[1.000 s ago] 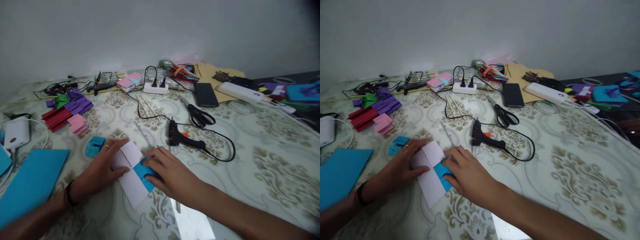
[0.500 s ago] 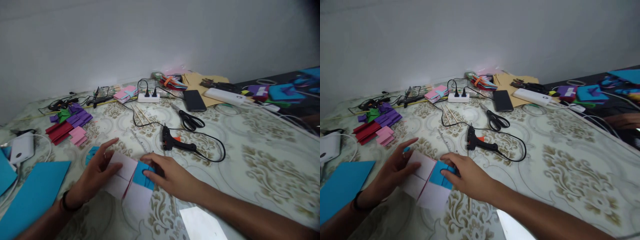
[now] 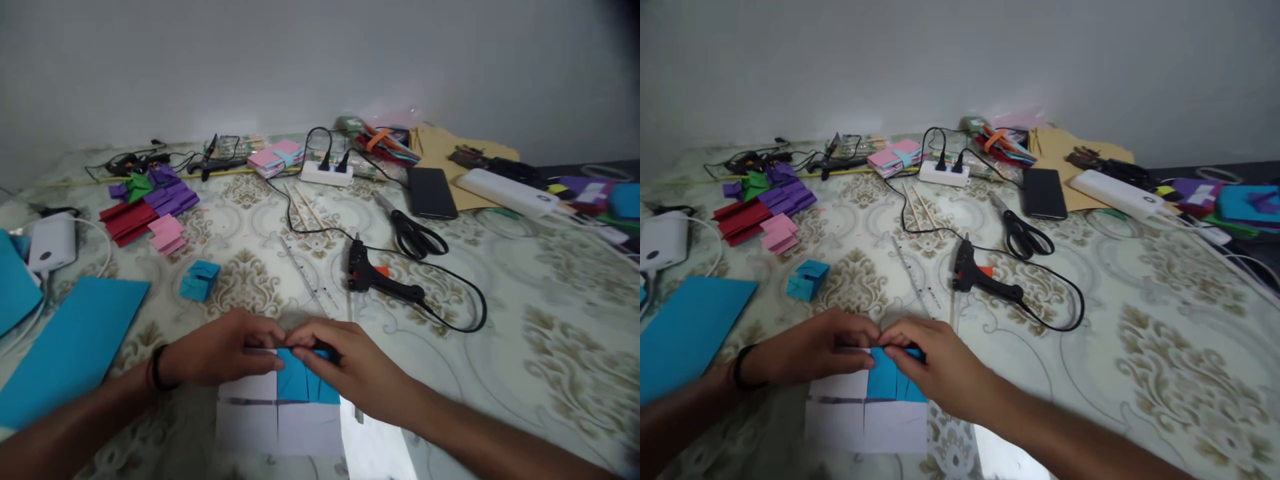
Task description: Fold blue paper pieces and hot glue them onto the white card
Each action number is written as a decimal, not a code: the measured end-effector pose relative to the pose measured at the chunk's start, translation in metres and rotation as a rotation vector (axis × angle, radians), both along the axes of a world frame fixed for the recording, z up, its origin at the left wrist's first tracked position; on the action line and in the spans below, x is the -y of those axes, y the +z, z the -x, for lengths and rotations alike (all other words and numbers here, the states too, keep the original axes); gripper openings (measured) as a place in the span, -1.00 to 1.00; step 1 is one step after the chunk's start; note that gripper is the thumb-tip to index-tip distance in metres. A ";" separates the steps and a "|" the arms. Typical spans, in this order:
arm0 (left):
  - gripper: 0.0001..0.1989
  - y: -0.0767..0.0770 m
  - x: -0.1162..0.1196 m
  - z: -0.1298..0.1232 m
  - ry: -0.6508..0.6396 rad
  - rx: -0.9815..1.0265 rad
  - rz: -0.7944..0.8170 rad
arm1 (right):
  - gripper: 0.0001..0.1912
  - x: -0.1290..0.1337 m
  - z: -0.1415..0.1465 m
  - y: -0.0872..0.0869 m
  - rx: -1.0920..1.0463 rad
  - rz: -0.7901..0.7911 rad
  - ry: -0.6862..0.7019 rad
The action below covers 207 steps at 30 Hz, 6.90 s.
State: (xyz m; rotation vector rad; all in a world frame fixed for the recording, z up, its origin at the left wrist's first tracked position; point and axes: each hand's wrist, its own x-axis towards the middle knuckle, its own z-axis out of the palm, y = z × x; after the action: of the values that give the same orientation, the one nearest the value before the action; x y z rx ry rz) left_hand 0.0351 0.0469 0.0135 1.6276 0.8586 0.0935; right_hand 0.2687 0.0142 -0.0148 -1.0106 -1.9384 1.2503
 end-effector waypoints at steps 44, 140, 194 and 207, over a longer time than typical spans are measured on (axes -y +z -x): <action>-0.70 -0.020 -0.008 0.011 0.247 0.131 -0.021 | -0.76 -0.008 -0.011 -0.011 -0.147 0.434 -0.135; -0.53 -0.011 -0.017 0.008 -0.015 0.055 -0.157 | -0.54 -0.010 -0.008 -0.005 0.145 0.006 0.161; -0.63 -0.014 -0.013 0.016 -0.015 0.090 0.007 | -0.55 -0.012 -0.015 -0.003 0.128 0.166 0.111; -0.60 -0.013 -0.012 0.015 -0.014 0.102 0.006 | -0.56 -0.013 -0.014 -0.001 0.149 0.160 0.105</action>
State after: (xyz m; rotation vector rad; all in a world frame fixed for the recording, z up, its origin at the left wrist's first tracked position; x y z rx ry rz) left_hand 0.0202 0.0594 0.0009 1.6087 0.7686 0.1632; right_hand 0.2824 0.0276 -0.0156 -1.1221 -2.0534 1.4444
